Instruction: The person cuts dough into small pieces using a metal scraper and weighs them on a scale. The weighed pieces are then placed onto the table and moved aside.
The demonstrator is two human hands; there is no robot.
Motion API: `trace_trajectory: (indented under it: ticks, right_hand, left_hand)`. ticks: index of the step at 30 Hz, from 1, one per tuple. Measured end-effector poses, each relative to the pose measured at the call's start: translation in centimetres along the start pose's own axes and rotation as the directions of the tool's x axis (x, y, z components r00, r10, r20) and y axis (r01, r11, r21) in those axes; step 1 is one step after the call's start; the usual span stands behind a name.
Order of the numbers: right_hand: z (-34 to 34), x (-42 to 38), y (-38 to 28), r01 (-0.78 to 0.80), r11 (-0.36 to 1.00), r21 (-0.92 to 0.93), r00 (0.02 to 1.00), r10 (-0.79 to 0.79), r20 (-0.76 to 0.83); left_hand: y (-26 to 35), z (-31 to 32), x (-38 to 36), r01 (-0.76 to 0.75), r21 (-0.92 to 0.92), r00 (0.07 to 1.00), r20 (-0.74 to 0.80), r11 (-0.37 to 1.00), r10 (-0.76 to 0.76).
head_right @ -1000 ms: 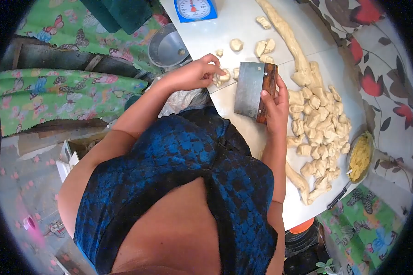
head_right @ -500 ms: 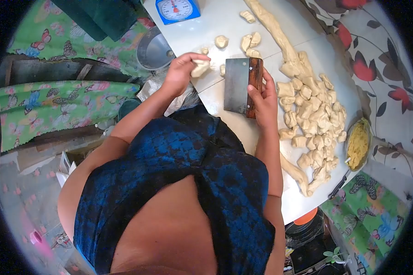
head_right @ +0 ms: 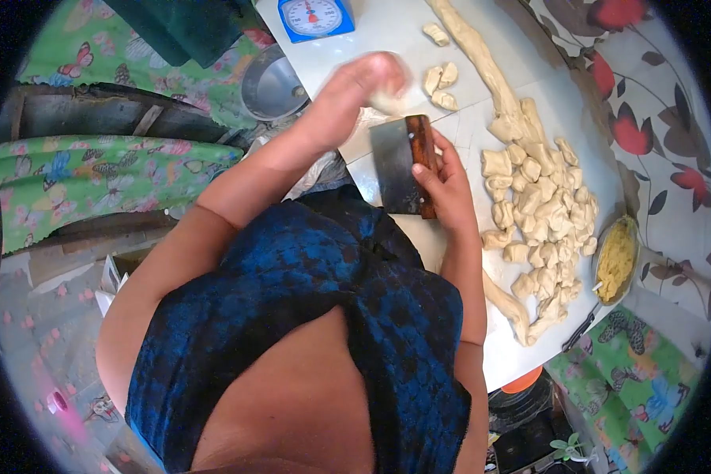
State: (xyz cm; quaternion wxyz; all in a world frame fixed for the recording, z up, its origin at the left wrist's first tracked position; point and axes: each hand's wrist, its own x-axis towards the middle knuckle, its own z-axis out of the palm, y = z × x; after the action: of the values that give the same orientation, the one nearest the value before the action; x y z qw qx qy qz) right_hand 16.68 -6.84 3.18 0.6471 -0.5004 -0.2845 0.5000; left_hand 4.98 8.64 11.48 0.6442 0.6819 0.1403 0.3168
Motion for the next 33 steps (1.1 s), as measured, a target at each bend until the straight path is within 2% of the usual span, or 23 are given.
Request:
trace_trajectory:
  ticks: [2,3,5,6,7,8,9,10,11,13,14,16,18,19,20,22,23,26,27,28,30,31,33]
  right_hand:
    - [0.2,-0.4,0.0,-0.145,0.985,-0.094,0.987,0.151,0.057]
    - [0.9,-0.5,-1.4,-0.183,0.967,-0.179,0.978,0.197,0.066]
    - [0.5,-0.6,-0.9,-0.174,0.969,-0.176,0.981,0.186,0.053]
    - [0.3,-0.6,-0.8,-0.160,0.973,-0.168,0.985,0.169,0.038]
    - [0.4,-0.6,-0.5,-0.083,0.992,-0.094,0.994,0.089,0.065]
    - [0.0,-0.6,-0.7,-0.079,0.993,-0.089,0.995,0.084,0.058]
    - [-0.7,-0.7,-0.9,-0.120,0.991,-0.059,0.983,0.127,0.134]
    - [-1.0,-1.0,-1.2,-0.165,0.986,-0.031,0.963,0.168,0.212]
    - [-1.0,-1.1,-1.6,-0.138,0.990,0.014,0.961,0.130,0.243]
    - [-1.6,-1.2,-2.2,-0.122,0.988,0.097,0.966,0.095,0.242]
    - [-2.0,-1.2,-2.3,-0.109,0.978,0.178,0.969,0.065,0.238]
    - [-2.5,-1.0,-1.9,-0.110,0.963,0.245,0.979,0.061,0.197]
    - [-2.8,-0.7,-1.9,-0.014,0.919,0.393,0.996,-0.024,0.091]
    - [-2.7,-0.7,-2.0,0.033,0.916,0.400,0.997,-0.056,0.046]
    - [-2.5,-0.8,-1.9,0.041,0.919,0.392,0.998,-0.055,0.024]
    - [-2.6,-0.6,-1.6,0.073,0.922,0.381,0.997,-0.058,-0.049]
    - [-2.7,-0.5,-1.4,0.075,0.913,0.401,0.997,-0.059,-0.051]
    - [-2.5,-0.3,-1.6,0.105,0.876,0.470,0.994,-0.074,-0.084]
    - [-2.4,-0.3,-1.7,0.112,0.879,0.463,0.990,-0.056,-0.132]
    - [-2.5,-0.2,-1.6,0.105,0.877,0.468,0.992,-0.057,-0.115]
    - [-3.0,0.0,-1.3,0.138,0.906,0.400,0.985,-0.084,-0.150]
    - [-3.3,0.0,-1.0,0.144,0.904,0.403,0.984,-0.090,-0.151]
    - [-3.3,0.0,-0.9,0.160,0.905,0.393,0.982,-0.107,-0.154]
  left_hand:
    - [2.6,2.6,1.0,-0.281,0.076,0.901,0.364,0.957,0.235]
    - [2.6,3.0,1.4,-0.280,0.076,0.902,0.361,0.957,0.235]
    - [2.3,3.0,2.6,-0.364,0.170,0.788,0.581,0.916,0.205]
    - [1.9,2.6,3.0,-0.368,0.168,0.785,0.583,0.915,0.208]
    - [1.3,1.7,3.2,-0.264,0.224,0.866,0.484,0.938,0.128]
    - [0.5,0.8,3.6,-0.150,0.269,0.925,0.377,0.951,0.040]
    - [-1.2,-0.4,4.0,-0.067,0.265,0.949,0.315,0.962,-0.020]
    - [-2.9,-1.5,4.0,0.019,0.256,0.965,0.250,0.967,-0.085]
    - [-4.0,-2.3,3.6,0.021,0.257,0.963,0.254,0.966,-0.088]
    - [-5.8,-3.8,2.8,0.205,0.489,0.935,0.159,0.848,-0.317]
    - [-6.9,-4.1,2.0,0.187,0.477,0.928,0.200,0.859,-0.314]
    - [-6.1,-3.0,0.2,0.034,0.702,0.919,0.258,0.711,-0.298]
    - [-7.1,-2.4,-1.3,-0.294,0.721,0.917,0.398,0.627,-0.028]
    - [-7.5,-2.3,-1.3,-0.247,0.741,0.914,0.393,0.625,-0.104]
    - [-7.8,-2.3,-1.4,-0.257,0.725,0.907,0.409,0.638,-0.099]
    - [-8.3,-2.2,-1.6,-0.083,0.737,0.968,0.218,0.670,-0.121]
    - [-7.9,-2.0,-1.2,-0.083,0.735,0.969,0.217,0.673,-0.117]
    - [-6.1,-3.4,0.0,0.133,0.567,0.988,-0.015,0.813,-0.151]
    - [-6.4,-3.8,0.2,0.068,0.540,0.998,-0.037,0.839,-0.057]
    - [-6.2,-4.2,0.3,0.073,0.549,0.997,-0.051,0.833,-0.053]
    - [-4.8,-4.7,0.8,0.442,0.188,0.897,-0.115,0.877,-0.427]
    - [-4.5,-5.2,0.8,0.437,0.193,0.899,-0.128,0.879,-0.419]
    - [-3.7,-6.2,1.0,0.358,-0.161,0.922,-0.095,0.920,-0.376]
